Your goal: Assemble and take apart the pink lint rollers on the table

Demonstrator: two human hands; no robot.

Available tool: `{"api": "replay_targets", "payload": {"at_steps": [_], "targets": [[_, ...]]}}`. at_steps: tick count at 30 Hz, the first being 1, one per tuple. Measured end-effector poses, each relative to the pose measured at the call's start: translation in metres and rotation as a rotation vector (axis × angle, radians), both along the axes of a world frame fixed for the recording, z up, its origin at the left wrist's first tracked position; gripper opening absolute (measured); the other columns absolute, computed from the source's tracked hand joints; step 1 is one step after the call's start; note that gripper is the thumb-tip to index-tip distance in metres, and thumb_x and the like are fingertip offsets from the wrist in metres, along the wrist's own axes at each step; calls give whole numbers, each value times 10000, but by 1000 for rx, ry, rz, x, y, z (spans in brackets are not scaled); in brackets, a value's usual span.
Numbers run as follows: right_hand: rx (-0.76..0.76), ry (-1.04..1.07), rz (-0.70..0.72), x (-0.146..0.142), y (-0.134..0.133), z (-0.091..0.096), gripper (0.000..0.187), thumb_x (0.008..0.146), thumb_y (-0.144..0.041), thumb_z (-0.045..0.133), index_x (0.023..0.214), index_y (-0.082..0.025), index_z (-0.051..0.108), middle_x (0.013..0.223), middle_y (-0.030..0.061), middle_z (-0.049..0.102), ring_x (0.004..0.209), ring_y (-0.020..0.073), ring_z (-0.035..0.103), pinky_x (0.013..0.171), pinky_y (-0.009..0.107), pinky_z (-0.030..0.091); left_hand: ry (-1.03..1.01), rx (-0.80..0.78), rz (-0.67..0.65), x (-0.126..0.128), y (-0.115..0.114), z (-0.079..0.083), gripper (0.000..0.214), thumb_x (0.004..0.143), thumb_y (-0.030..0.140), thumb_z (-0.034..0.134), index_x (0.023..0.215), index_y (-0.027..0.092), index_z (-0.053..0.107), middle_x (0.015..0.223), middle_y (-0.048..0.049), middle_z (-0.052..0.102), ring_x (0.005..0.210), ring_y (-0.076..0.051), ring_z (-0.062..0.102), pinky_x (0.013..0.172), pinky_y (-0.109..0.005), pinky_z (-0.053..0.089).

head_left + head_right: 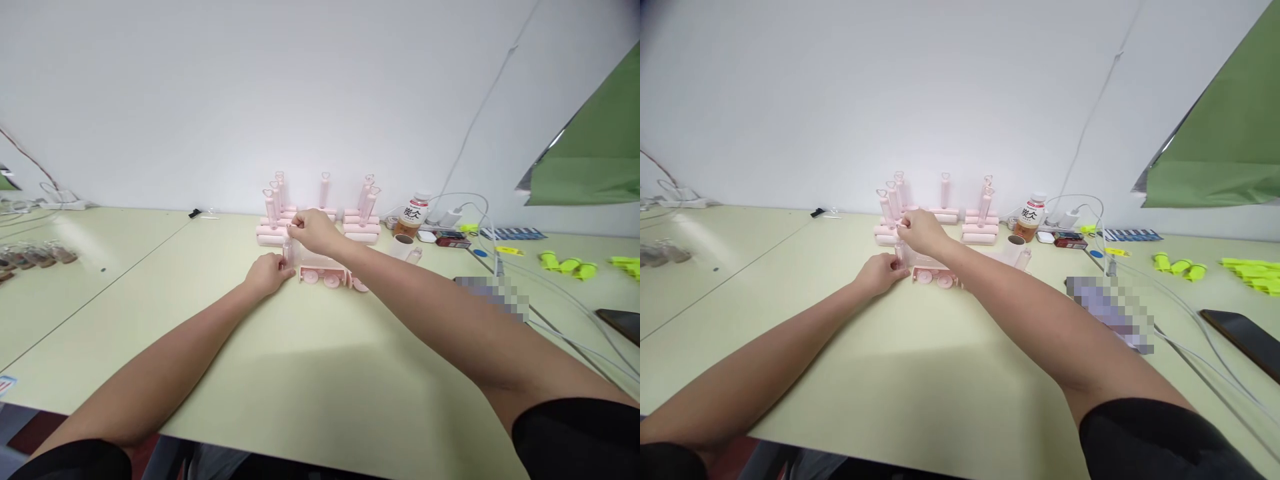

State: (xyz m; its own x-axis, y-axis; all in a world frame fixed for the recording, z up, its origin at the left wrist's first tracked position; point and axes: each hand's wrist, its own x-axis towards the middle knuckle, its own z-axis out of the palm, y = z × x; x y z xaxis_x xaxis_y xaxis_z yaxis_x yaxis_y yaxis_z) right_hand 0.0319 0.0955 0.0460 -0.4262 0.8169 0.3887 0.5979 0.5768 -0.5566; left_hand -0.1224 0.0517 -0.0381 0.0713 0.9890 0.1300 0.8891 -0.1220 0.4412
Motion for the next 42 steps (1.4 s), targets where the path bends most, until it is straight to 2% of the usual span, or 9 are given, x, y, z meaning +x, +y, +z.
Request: {"api": "replay_targets", "payload": {"at_steps": [9,17,20,23,27,30,35,39,42], "targets": [[-38,-53,-33,-6,-5,-18,45,773,-213,581,752,-173,588,706,18,607,653,157,512,582,264,318,51,-35,0,3,1,6,259,792,449,636,737,195,640,698,-48,663,688,-223,619,560,-293,333],[-71,16,-71,6,-45,-26,390,884,-276,514,1261,-176,496,748,9,652,668,192,598,604,277,376,108,-70,-3,1,1,9,310,782,499,633,781,191,668,768,-76,694,730,-244,655,568,-285,370],[-10,-25,32,18,-88,-37,392,883,-258,522,1268,-190,509,762,15,658,694,196,602,607,280,366,137,-73,22,-9,-4,26,460,706,563,695,959,179,683,870,-96,706,801,-268,661,619,-289,406],[-110,-96,185,39,-133,-55,352,877,-265,541,1224,-207,556,735,3,662,653,173,581,590,269,362,84,1,65,-20,-12,55,636,717,651,661,1154,191,626,926,-78,697,780,-240,649,626,-284,421],[-147,-36,277,74,-169,-78,214,874,-233,524,1050,-176,633,664,1,619,576,147,530,604,281,397,-66,157,-21,-22,-15,83,510,855,575,551,1247,253,593,918,-17,676,748,-169,609,632,-248,426],[-225,49,261,92,-173,-89,135,883,-231,521,954,-191,629,591,-29,549,526,132,478,580,279,391,-99,165,-91,-13,-8,85,440,844,519,589,1190,255,653,905,-8,676,767,-164,599,663,-247,428],[-326,120,232,97,-165,-97,83,881,-233,525,870,-211,605,561,-59,464,499,113,399,532,265,352,-165,189,-60,3,1,83,264,837,420,581,796,198,717,711,-6,649,611,-136,518,564,-251,371],[-356,136,235,94,-163,-98,85,865,-214,530,817,-209,599,571,-50,484,516,109,407,529,257,343,-282,375,40,0,-4,89,257,827,398,571,792,178,699,688,2,617,551,-103,440,543,-236,351],[-405,158,225,94,-163,-97,84,861,-220,537,811,-208,604,582,-46,500,520,104,417,516,244,334,-269,318,134,-13,-10,83,266,805,409,571,780,173,692,669,3,604,518,-99,421,514,-234,342]]}}
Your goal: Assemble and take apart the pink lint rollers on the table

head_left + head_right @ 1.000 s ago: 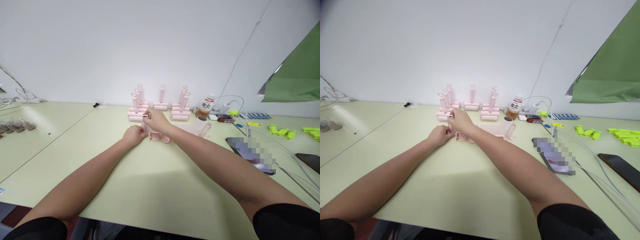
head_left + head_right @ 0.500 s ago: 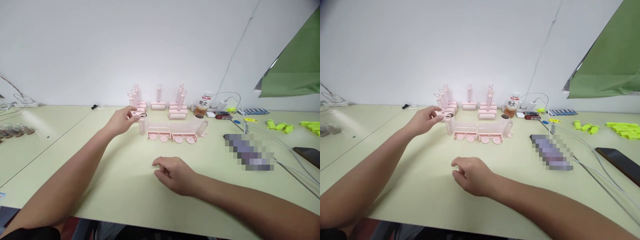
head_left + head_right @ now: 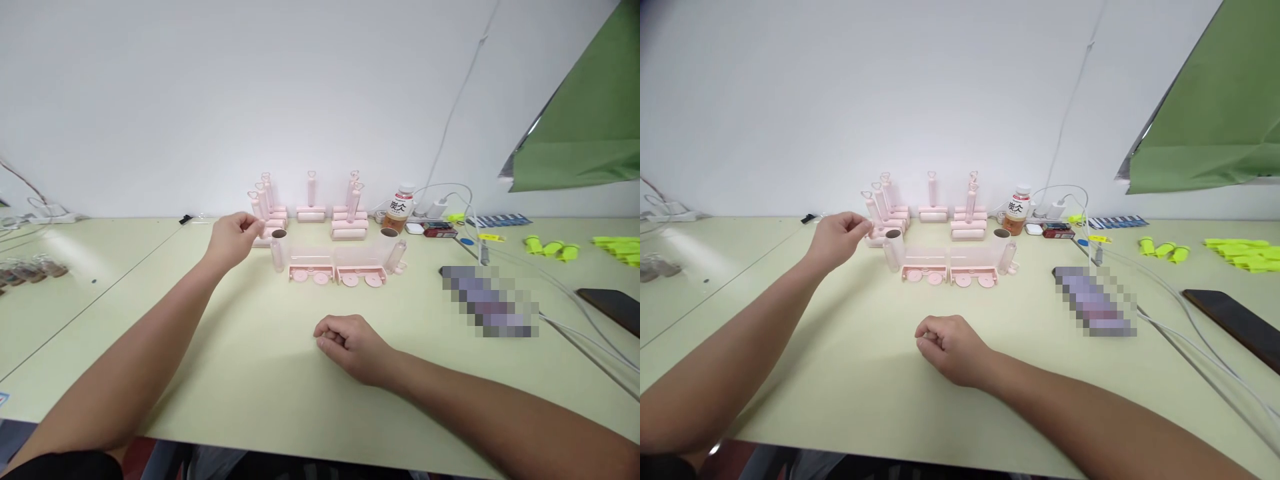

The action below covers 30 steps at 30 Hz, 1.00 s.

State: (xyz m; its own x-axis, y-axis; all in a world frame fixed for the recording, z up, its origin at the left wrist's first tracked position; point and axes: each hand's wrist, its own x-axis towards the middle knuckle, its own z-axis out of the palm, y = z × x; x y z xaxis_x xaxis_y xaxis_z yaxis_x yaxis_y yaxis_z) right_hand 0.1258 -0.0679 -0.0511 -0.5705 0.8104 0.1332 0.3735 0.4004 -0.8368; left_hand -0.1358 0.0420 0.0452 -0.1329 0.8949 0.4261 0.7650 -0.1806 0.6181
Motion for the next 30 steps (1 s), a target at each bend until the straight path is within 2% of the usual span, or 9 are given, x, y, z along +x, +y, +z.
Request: {"api": "replay_targets", "payload": {"at_steps": [2,4,8,11,16,25,28,30], "targets": [[-33,7,-12,0,0,0,76,852,-219,547,815,-205,613,592,-45,510,525,101,425,511,234,332,69,-193,-2,-9,-3,-13,264,798,402,557,768,181,699,631,5,598,500,-110,435,496,-240,339],[-63,8,-23,0,1,0,74,843,-213,551,812,-201,617,593,-46,511,524,97,421,505,225,330,160,-363,-58,-15,-3,-31,268,792,407,551,760,194,710,632,-1,619,522,-131,487,499,-246,352],[-90,3,-38,-1,3,0,83,841,-208,545,800,-197,615,592,-47,507,524,93,409,499,219,326,227,-411,-115,-16,3,-62,227,754,400,588,749,204,702,723,-17,691,628,-178,585,540,-261,382],[-90,9,-40,-1,3,1,73,836,-205,551,803,-195,616,596,-49,505,530,94,413,502,219,326,262,-391,-117,-13,13,-71,224,766,389,562,737,201,679,703,-28,682,648,-198,592,555,-278,368],[-94,14,-34,-1,3,1,68,833,-204,557,803,-192,617,589,-54,495,526,90,401,501,217,323,296,-365,-125,-12,22,-72,219,768,394,555,704,203,642,701,-27,669,678,-208,594,578,-286,357],[-129,26,-45,-1,2,1,72,837,-208,558,801,-189,618,598,-51,497,528,87,400,496,213,320,299,-391,-141,-2,20,-71,246,776,434,571,723,205,643,714,-17,667,679,-197,610,559,-276,367],[-131,35,-46,-1,2,0,71,837,-206,559,799,-190,617,594,-53,492,523,86,397,491,212,313,296,-395,-161,-7,19,-56,285,722,458,633,860,216,694,806,-17,700,718,-198,634,585,-269,409],[-125,35,-40,-2,2,0,73,837,-201,556,792,-192,613,597,-53,496,526,86,402,493,212,315,298,-378,-159,-13,16,-36,365,700,485,657,952,227,710,857,-19,712,710,-192,637,592,-268,430]]}}
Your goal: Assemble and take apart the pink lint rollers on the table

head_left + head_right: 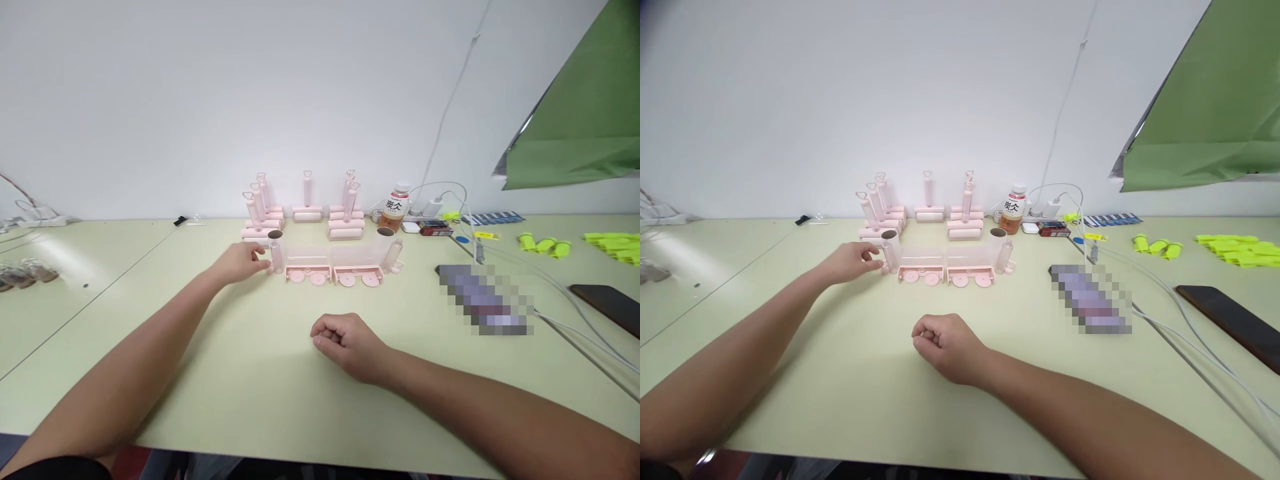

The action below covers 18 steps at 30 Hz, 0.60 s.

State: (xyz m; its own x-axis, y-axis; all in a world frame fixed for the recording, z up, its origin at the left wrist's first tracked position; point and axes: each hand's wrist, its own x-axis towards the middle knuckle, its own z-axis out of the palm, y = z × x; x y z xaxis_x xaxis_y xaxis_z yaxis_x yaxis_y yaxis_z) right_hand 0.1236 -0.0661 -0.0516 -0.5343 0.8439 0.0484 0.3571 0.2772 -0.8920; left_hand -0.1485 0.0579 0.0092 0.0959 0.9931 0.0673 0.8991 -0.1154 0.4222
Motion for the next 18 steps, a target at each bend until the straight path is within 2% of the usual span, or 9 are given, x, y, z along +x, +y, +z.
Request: {"api": "replay_targets", "payload": {"at_steps": [3,5,7,9,11,13,15,18], "targets": [[12,-5,9,-2,-1,-1,85,839,-192,547,775,-194,604,597,-54,497,532,88,409,500,213,321,-3,131,59,0,-4,41,341,748,503,612,903,221,726,838,-33,710,644,-182,616,533,-271,414],[9,-4,6,-4,-1,-2,90,839,-191,545,767,-194,599,594,-55,494,529,87,406,498,212,320,-24,261,52,11,1,69,291,794,447,571,871,211,722,783,-36,698,633,-181,607,536,-274,422],[-6,4,-2,-4,-1,-2,93,840,-196,543,764,-193,596,597,-54,498,524,87,402,490,210,317,-29,411,3,30,16,92,262,838,354,512,905,202,715,824,-42,711,703,-190,624,617,-288,465],[-13,9,-4,-5,-1,-2,95,840,-195,540,763,-191,597,603,-51,507,527,87,407,489,208,321,25,511,-56,54,42,107,281,861,299,477,991,201,706,967,-52,725,837,-213,639,734,-317,495],[2,10,-2,-5,0,-2,93,833,-186,543,761,-189,602,607,-49,519,539,89,422,500,205,334,128,519,-74,78,75,115,351,889,255,436,1157,195,655,1150,-69,692,1028,-241,618,868,-348,489],[27,13,1,-5,0,-2,87,823,-177,550,761,-187,609,611,-47,531,552,91,437,514,203,349,307,427,-61,99,108,116,456,894,194,416,1334,185,533,1358,-89,579,1221,-253,528,988,-362,440],[46,18,0,-6,0,-2,83,815,-171,554,761,-186,615,609,-47,537,554,91,446,518,201,357,367,340,-86,114,136,114,530,835,173,523,1366,174,506,1397,-112,543,1269,-274,496,1034,-362,410],[88,21,10,-6,2,-3,81,802,-157,559,766,-185,625,614,-47,548,554,91,456,522,200,365,415,248,-127,125,163,107,621,791,172,601,1398,178,472,1437,-134,501,1297,-295,471,1069,-373,375]]}}
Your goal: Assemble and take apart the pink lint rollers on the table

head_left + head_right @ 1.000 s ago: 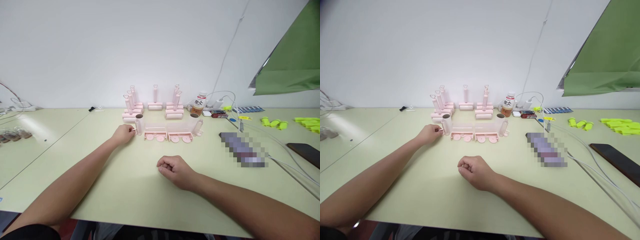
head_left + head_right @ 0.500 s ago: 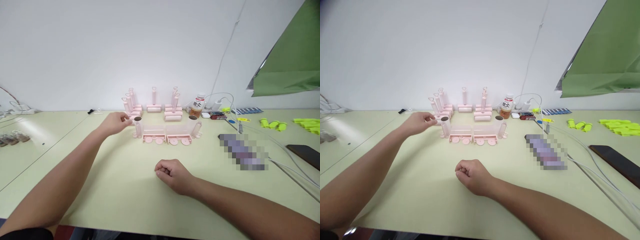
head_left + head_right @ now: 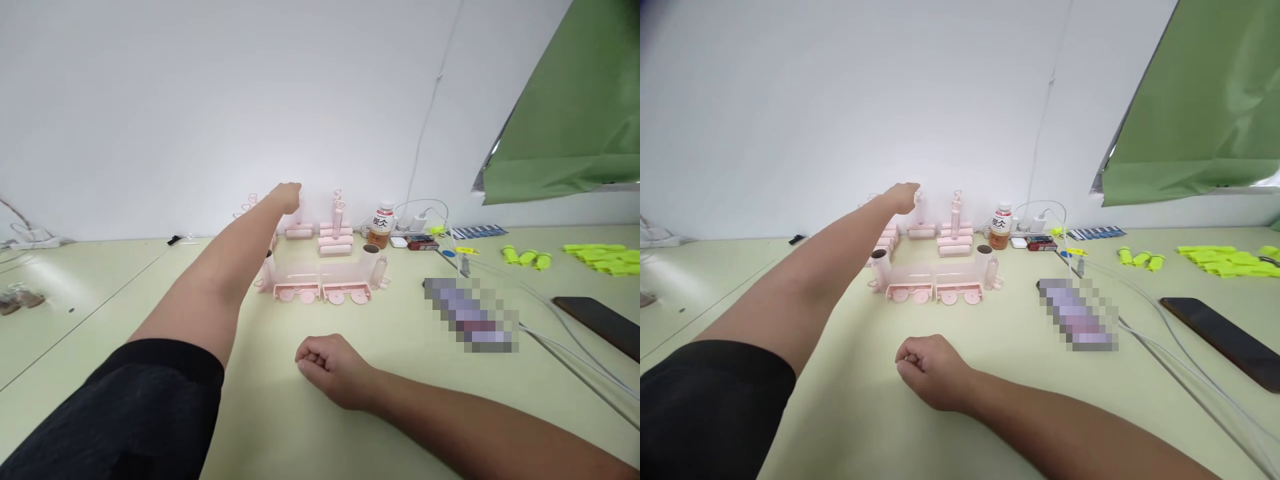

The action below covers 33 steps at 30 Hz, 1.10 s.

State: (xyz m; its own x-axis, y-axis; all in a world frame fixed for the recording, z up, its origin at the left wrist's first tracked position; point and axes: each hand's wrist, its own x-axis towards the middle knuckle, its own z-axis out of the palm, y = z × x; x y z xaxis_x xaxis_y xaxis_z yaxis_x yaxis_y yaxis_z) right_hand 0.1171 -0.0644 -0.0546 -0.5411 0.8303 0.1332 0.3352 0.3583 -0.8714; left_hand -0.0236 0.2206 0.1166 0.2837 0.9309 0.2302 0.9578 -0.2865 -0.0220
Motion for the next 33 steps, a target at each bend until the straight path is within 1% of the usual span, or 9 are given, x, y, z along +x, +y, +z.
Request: {"api": "replay_targets", "payload": {"at_steps": [5,9,16,20,24,26,28,31,33], "targets": [[71,18,56,0,2,-1,78,794,-149,564,783,-188,630,606,-49,548,543,91,473,550,203,396,32,-60,-1,4,25,-7,694,791,218,628,1445,147,408,1470,-188,452,1306,-313,452,1068,-401,361],[78,24,50,1,1,-1,82,801,-152,557,772,-190,624,601,-50,540,531,86,461,547,200,395,52,-52,-2,5,34,-6,586,777,251,650,1335,104,545,1408,-213,500,1265,-331,488,1028,-384,393],[30,51,50,2,4,-2,77,802,-156,555,784,-185,624,606,-49,546,538,87,462,538,201,393,65,-12,-42,-3,21,-11,318,772,225,652,1064,114,710,1099,-158,682,1104,-310,597,941,-353,436],[-46,60,35,3,3,0,72,802,-156,560,782,-180,625,609,-49,546,535,84,446,521,203,382,79,17,-46,-11,4,0,279,775,259,664,1032,161,713,1075,-113,689,1068,-298,602,896,-350,451],[-167,102,-6,4,4,0,45,806,-176,587,796,-176,630,617,-50,530,543,81,438,502,203,359,-3,95,-57,-21,-31,33,227,805,308,652,973,164,702,1039,-96,689,1010,-295,615,866,-385,468],[-267,177,-33,4,8,0,53,818,-218,605,845,-176,622,626,-55,512,532,78,445,482,199,359,-199,157,-88,-26,-61,51,206,828,340,645,938,170,686,1002,-82,699,961,-261,623,856,-378,480],[-353,277,-92,5,15,3,166,826,-284,624,955,-183,596,665,-56,505,517,79,468,445,194,375,-471,208,-156,-30,-99,63,223,892,364,578,992,175,643,955,-58,711,846,-202,640,809,-375,509],[-379,442,-247,11,28,15,426,813,-403,658,1156,-211,493,823,-21,552,529,98,531,377,203,413,-785,180,-222,-37,-159,65,250,885,408,616,956,168,605,868,-47,705,772,-183,665,727,-349,546],[-340,543,-286,18,33,27,525,808,-460,677,1217,-232,440,975,27,580,631,130,600,389,219,463,-933,137,-271,-43,-193,52,271,843,433,670,860,175,589,831,-46,701,739,-192,679,670,-340,561]]}}
